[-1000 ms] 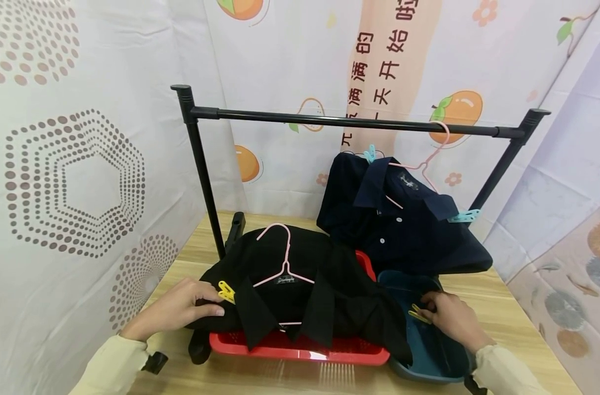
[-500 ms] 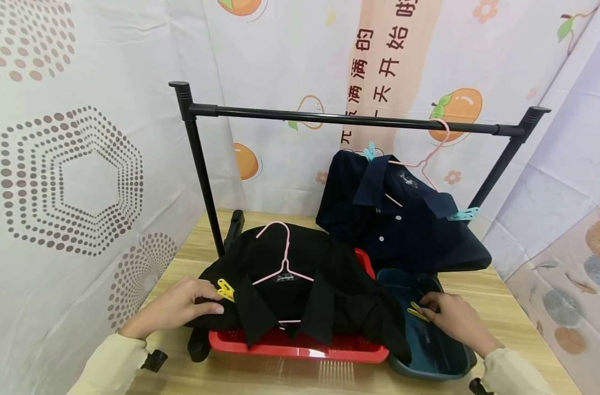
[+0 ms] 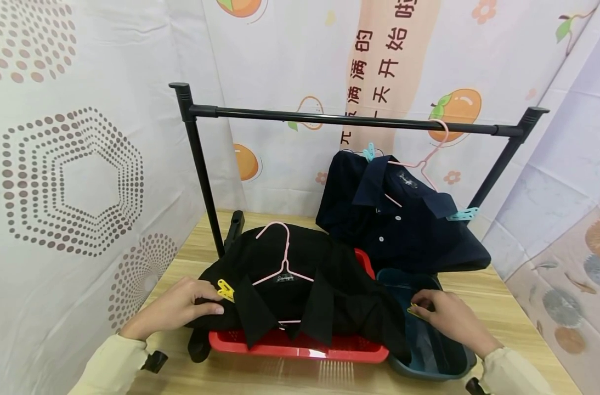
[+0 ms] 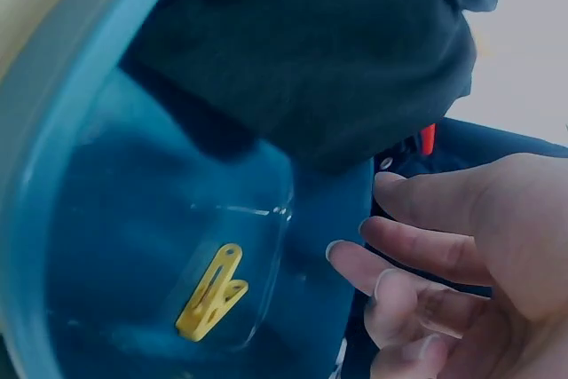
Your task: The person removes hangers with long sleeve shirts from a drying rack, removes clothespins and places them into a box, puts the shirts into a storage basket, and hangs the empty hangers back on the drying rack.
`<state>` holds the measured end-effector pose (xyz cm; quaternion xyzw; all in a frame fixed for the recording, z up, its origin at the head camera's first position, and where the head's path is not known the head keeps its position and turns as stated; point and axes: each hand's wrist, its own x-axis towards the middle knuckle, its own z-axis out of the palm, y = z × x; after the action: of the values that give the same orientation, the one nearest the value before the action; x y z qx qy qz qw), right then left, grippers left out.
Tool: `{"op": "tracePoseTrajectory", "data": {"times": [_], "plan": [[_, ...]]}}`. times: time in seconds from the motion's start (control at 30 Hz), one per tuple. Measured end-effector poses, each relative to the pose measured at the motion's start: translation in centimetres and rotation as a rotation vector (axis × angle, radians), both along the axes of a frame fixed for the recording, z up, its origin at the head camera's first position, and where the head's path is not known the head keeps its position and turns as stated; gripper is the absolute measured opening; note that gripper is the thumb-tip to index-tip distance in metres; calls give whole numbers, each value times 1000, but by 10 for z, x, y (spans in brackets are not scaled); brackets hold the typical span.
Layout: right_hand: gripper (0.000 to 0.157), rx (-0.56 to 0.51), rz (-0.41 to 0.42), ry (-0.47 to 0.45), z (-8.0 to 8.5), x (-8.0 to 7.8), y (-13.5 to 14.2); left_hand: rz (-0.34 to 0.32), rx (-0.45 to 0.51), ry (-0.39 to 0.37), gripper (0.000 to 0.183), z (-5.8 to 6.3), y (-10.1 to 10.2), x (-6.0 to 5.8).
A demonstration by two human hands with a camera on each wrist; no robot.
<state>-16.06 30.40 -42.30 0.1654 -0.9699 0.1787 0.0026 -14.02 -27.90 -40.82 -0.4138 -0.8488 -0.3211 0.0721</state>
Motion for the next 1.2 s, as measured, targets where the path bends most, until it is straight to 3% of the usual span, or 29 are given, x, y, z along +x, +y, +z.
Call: {"op": "tracePoseTrajectory", "data": {"times": [0.43,0.8,1.2], "plan": [[9,-54,25,39,20,9,-22,6,4,-17,11,0,0,4],[14,-90,5,132,39,16,-45,-3,15,-22,11,-1,1,4],[13,-171,52,215,53,20,-70,3,2,0,11,1,0,2]]}}
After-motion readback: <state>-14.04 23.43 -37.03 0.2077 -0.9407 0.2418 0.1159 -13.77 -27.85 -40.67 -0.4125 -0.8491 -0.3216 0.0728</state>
